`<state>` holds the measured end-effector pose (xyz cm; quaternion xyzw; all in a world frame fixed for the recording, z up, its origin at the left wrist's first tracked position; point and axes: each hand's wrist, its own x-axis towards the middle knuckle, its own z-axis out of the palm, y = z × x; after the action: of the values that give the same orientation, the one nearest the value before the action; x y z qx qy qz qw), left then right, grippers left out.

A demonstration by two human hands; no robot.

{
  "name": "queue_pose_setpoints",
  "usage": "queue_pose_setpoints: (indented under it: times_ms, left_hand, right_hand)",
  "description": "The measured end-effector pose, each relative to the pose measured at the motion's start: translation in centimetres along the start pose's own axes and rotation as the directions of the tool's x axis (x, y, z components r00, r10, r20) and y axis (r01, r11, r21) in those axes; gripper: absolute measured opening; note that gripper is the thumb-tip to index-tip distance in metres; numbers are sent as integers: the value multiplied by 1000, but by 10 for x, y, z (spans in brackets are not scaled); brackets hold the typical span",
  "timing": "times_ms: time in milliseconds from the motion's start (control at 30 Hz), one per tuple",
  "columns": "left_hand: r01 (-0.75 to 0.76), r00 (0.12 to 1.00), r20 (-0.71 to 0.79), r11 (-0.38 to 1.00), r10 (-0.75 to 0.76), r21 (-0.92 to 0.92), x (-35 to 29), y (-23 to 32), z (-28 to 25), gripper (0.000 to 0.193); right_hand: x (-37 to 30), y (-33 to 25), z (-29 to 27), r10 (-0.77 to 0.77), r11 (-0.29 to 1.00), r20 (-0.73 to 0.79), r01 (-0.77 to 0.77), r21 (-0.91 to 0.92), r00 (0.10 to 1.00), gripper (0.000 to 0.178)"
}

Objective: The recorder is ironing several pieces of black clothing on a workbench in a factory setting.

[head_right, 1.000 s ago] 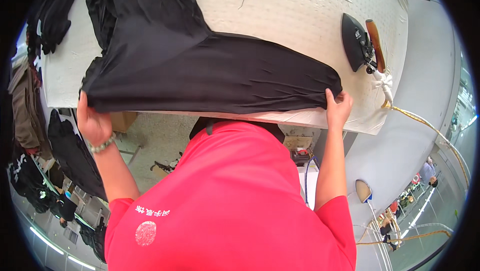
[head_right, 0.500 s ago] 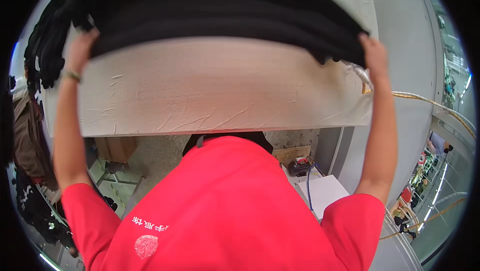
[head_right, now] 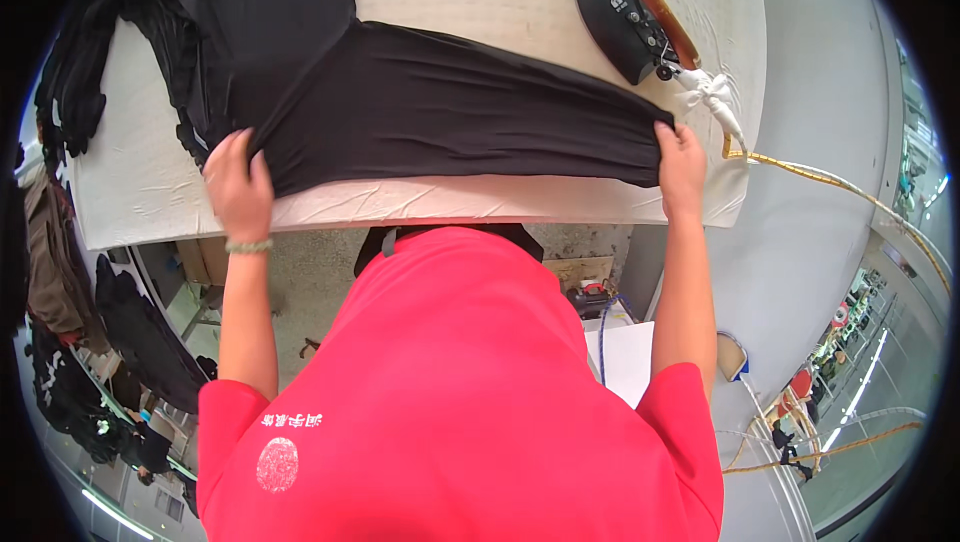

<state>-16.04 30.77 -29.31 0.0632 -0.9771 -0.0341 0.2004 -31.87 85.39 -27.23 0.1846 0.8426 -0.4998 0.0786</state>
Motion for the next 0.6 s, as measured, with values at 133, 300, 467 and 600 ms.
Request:
queue_pose_setpoints:
  times_ms: [133, 300, 467, 600]
  left_hand:
    - [-305, 901, 110, 794, 419, -526, 40, 120, 62, 39]
    - [-393, 697, 314, 709, 645, -585, 42, 269, 102, 91]
    - [-382, 754, 282, 745, 593, -546, 32, 324, 103, 94]
    - [-364, 821, 156, 715, 548, -596, 27, 292, 85, 89]
  right_hand:
    - [-42, -76, 1, 22, 953, 22, -27, 303, 1000, 27]
    - [-49, -81, 25, 53, 887, 255, 71, -456, 965, 40]
    - [-21, -69, 29, -383, 657, 285, 476, -584, 878, 50]
    - [49, -86, 50, -717, 364, 259, 664, -653, 648, 62]
